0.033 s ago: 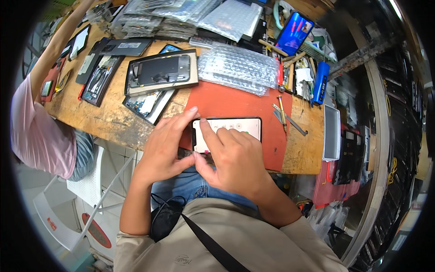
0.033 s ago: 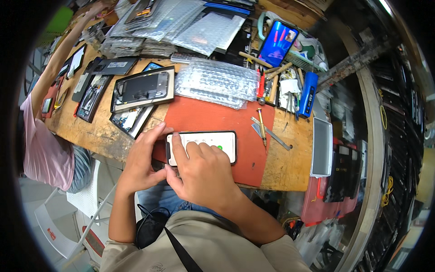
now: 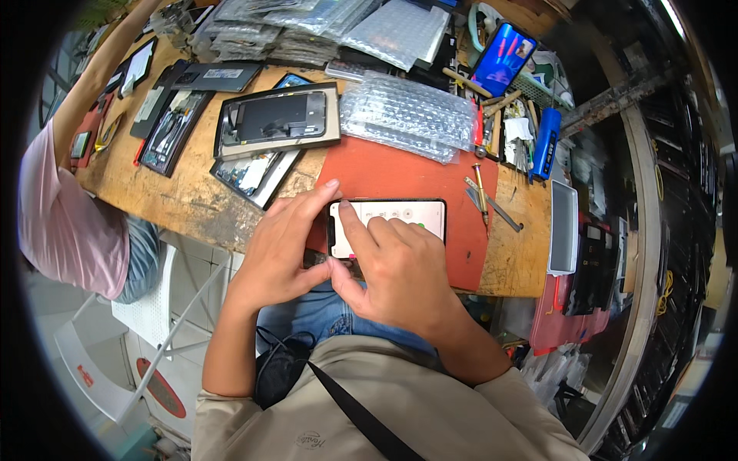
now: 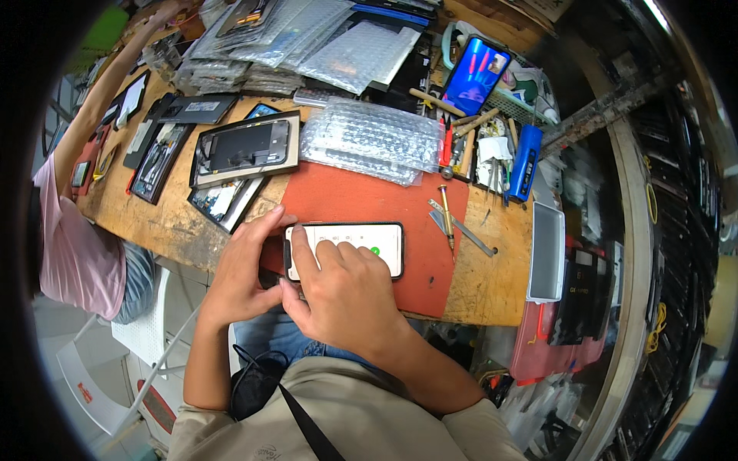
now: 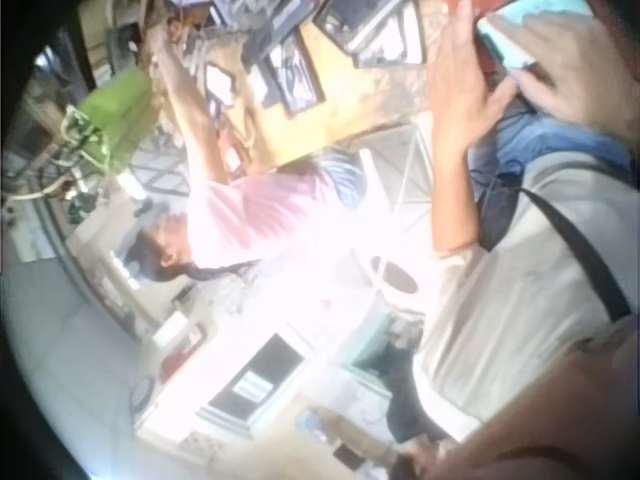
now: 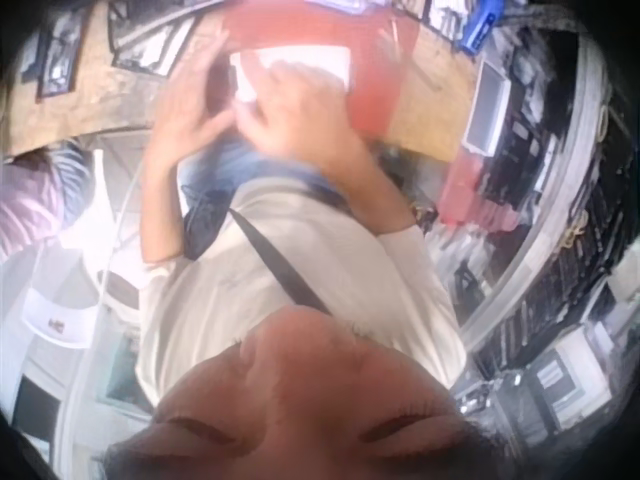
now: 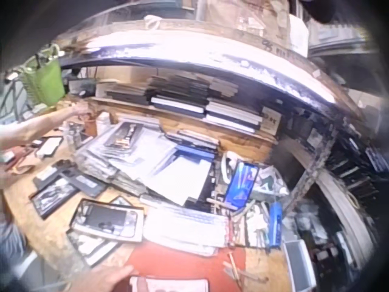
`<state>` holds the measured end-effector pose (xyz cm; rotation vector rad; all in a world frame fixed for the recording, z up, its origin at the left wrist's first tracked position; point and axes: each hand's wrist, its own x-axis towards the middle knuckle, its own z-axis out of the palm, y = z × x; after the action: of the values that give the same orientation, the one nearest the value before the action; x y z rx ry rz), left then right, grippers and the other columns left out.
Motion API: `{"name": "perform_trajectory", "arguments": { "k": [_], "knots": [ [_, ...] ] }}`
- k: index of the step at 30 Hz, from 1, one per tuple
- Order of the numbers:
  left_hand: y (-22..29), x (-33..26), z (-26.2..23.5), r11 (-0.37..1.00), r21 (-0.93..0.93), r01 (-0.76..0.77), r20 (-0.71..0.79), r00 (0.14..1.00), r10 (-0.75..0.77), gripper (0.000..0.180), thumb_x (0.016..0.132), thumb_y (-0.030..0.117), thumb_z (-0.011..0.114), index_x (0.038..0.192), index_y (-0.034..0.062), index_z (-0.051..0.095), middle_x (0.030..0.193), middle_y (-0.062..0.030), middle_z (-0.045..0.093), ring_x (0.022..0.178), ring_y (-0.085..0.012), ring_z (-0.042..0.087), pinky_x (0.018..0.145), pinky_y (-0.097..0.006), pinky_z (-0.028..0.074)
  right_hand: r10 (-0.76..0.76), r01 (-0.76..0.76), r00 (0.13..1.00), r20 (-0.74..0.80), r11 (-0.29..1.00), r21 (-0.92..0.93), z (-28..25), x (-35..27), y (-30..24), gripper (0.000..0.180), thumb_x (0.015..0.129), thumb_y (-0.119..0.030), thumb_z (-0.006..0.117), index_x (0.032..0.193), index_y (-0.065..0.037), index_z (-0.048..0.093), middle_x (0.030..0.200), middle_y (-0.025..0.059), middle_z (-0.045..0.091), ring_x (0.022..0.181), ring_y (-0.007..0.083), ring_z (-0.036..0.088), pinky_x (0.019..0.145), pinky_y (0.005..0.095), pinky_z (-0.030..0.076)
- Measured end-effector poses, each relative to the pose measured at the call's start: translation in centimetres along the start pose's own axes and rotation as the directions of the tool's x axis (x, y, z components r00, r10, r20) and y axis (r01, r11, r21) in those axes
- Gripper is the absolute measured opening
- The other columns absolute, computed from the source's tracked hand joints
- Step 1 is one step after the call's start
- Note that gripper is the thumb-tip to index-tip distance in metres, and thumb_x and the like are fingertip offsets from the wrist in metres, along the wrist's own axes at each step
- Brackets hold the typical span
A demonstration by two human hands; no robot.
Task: The person disassembles and reassembles smartphones at a workbench. They remove back covers, handle internal components, and test the devices by powering them on. The person also wipes the screen of one phone and uses a plastic pry tool to open another device.
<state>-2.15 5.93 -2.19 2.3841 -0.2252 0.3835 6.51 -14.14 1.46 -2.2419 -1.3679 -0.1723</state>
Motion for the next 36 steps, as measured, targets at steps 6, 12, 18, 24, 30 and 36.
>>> {"name": "perform_trajectory", "arguments": {
  "k": [6, 12, 18, 24, 30, 36],
  "knots": [
    [0.1, 0.1, 0.2, 1.0, 0.016, -0.007, -0.021, 1.0, 0.007, 0.11, 0.072, 0.023, 0.094, 0.164, 0.0033, 0.037, 0.149, -0.0167, 0.062, 0.132, -0.0387, 0.06, 0.115, -0.049, 0.044, -0.018, 0.014, 0.995, 0.096, 0.999, 0.042, -1.8, -3.7, -0.2, 0.062, 0.082, -0.026, 0.081, 0.137, -0.001, 0.07, 0.078, 0.0074, 0.058, 0.065, 0.0258, 0.061, 0.061, 0.0404, 0.05],
    [0.0, 0.3, 0.1, 1.0, 0.008, -0.012, -0.028, 1.0, 0.013, 0.109, 0.073, 0.025, 0.095, 0.163, 0.0036, 0.038, 0.147, -0.0174, 0.064, 0.131, -0.0396, 0.061, 0.113, -0.049, 0.044, 0.172, -0.168, 0.985, 0.029, 0.98, -0.104, -2.8, -5.3, 2.7, 0.063, 0.087, -0.03, 0.078, 0.141, 0.001, 0.067, 0.077, 0.0069, 0.057, 0.065, 0.0254, 0.059, 0.06, 0.0407, 0.048],
    [-0.2, 0.1, 0.1, 1.0, 0.014, -0.028, -0.02, 0.999, 0.029, 0.107, 0.075, 0.027, 0.094, 0.162, 0.0021, 0.039, 0.149, -0.0187, 0.062, 0.135, -0.0404, 0.059, 0.114, -0.05, 0.044, 0.059, -0.053, 0.984, 0.17, 0.998, -0.038, -2.5, -4.9, -0.6, 0.065, 0.09, -0.034, 0.077, 0.144, 0.001, 0.065, 0.078, 0.0074, 0.057, 0.068, 0.0245, 0.061, 0.062, 0.0396, 0.05],
    [0.2, 0.3, 0.2, 1.0, 0.018, -0.016, -0.02, 1.0, 0.016, 0.105, 0.076, 0.026, 0.093, 0.163, 0.0037, 0.039, 0.15, -0.0188, 0.061, 0.135, -0.0405, 0.059, 0.114, -0.049, 0.043, 0.221, -0.219, 0.975, 0.005, 0.969, -0.117, -3.1, -6.7, 3.3, 0.066, 0.086, -0.027, 0.081, 0.143, 0.003, 0.065, 0.08, 0.0096, 0.063, 0.067, 0.0269, 0.063, 0.061, 0.0411, 0.051],
    [0.3, 0.0, 0.1, 0.999, 0.041, -0.015, -0.023, 1.0, 0.015, 0.107, 0.074, 0.023, 0.094, 0.163, 0.0034, 0.039, 0.148, -0.0164, 0.063, 0.134, -0.0397, 0.059, 0.116, -0.05, 0.042, 0.12, -0.114, 0.984, 0.13, 0.992, -0.05, -2.9, -6.7, 0.5, 0.068, 0.088, -0.032, 0.079, 0.144, 0.002, 0.065, 0.077, 0.0071, 0.058, 0.064, 0.025, 0.06, 0.058, 0.0393, 0.049],
    [-0.1, 0.0, 0.2, 0.999, 0.032, -0.037, -0.043, 0.998, 0.039, 0.105, 0.074, 0.021, 0.093, 0.163, 0.003, 0.039, 0.149, -0.0166, 0.063, 0.134, -0.0396, 0.059, 0.116, -0.049, 0.043, 0.228, -0.228, 0.974, -0.015, 0.966, -0.125, -3.2, -6.6, 3.1, 0.063, 0.088, -0.031, 0.079, 0.14, 0.002, 0.067, 0.076, 0.0075, 0.059, 0.063, 0.0253, 0.061, 0.057, 0.0399, 0.048]
  ]
}}
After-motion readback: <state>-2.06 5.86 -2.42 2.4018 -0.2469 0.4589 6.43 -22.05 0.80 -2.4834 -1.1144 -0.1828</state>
